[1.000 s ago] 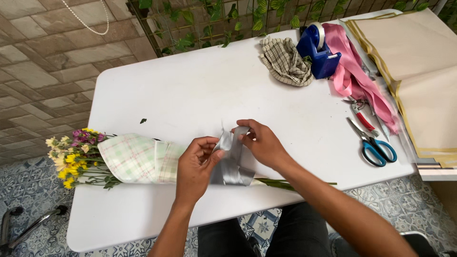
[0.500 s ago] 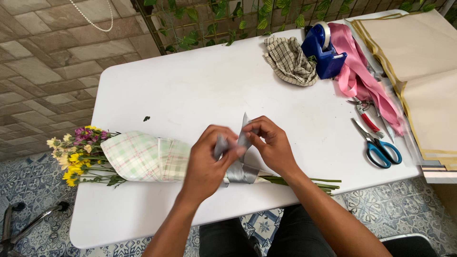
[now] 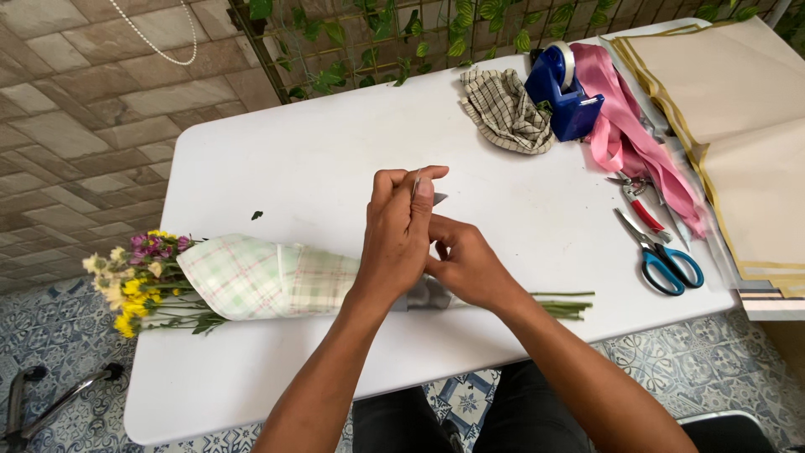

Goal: The person wraps a bouquet of flowers in paper and secures it with a ribbon by hand.

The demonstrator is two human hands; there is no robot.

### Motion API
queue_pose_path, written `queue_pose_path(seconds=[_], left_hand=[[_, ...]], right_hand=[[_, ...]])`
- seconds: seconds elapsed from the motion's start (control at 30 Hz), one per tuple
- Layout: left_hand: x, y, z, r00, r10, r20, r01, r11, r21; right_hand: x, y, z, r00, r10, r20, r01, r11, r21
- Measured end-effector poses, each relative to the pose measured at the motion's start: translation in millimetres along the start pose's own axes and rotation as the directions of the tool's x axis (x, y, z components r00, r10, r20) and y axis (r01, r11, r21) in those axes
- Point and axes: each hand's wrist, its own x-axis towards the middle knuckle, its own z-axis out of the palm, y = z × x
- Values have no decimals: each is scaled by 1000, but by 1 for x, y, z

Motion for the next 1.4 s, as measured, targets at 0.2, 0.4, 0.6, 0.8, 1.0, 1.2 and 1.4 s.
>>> queue_pose_path(seconds=[0.2,0.4,0.6,0.8,1.0,1.2,1.4], left_hand=[[1,-8,4,1000,-22,-1,22,989,143],[0,-12,-2,998,16,65,-26,988,151],[-14,-26,-27,999,-29,-31,24,991,-134],[-29,-34,-22,953,18,-301,-7,999,38],[-43,-62,-17,794,-31,-607,-55,991,-123],[-115,-3,-83,591,-764,-260,793,490,363],[-144,-40,-37,728,-652,-214,686,683,250]], right_hand=[[-4,-29,0,983,100,157,-69,979,-192],[3,25,5,995,97,-20,-97,995,-22],[5,11,-3,999,27,46,-29,998,57],[4,7,4,993,57,108,-64,996,66],[-7,3,20,973,81,218,-71,996,-53],[-11,8,6,979,51,196,-34,995,-89],[-7,8,4,996,21,91,-15,998,-64]])
